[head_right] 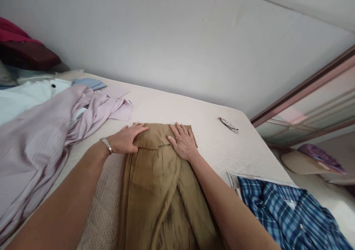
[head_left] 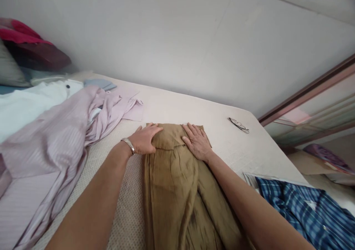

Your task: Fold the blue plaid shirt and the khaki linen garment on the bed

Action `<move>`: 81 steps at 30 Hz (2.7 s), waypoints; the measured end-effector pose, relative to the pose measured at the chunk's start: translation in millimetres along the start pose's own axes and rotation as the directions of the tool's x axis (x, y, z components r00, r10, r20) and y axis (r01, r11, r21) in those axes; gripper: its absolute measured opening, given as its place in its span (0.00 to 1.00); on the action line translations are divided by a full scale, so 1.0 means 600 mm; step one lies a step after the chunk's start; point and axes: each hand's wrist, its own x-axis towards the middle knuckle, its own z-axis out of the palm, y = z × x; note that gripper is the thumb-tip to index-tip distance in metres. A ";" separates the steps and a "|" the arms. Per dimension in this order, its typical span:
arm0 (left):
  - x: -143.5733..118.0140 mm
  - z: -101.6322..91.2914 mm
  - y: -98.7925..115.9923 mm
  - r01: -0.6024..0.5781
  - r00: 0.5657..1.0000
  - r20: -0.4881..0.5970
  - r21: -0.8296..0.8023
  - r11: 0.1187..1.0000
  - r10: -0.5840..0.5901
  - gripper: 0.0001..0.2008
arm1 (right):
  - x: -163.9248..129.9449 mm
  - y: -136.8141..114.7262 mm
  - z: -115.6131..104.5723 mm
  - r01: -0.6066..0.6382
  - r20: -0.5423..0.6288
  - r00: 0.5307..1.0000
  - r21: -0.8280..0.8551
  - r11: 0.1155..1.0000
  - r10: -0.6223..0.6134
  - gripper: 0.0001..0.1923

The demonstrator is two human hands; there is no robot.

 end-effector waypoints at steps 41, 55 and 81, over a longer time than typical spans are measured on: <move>0.046 0.114 0.083 -0.046 0.972 -0.219 0.158 0.986 0.081 0.37 | 0.001 -0.002 0.003 -0.001 -0.035 0.999 0.014 1.000 0.001 0.33; 0.056 0.091 0.073 -0.034 0.943 -0.330 0.037 0.999 0.044 0.24 | 0.000 0.007 -0.028 0.173 -0.012 0.984 0.237 0.956 -0.176 0.43; 0.043 0.103 0.062 -0.003 0.943 -0.328 0.132 0.991 0.046 0.44 | 0.003 0.015 -0.079 0.184 0.126 0.966 0.267 0.946 -0.224 0.36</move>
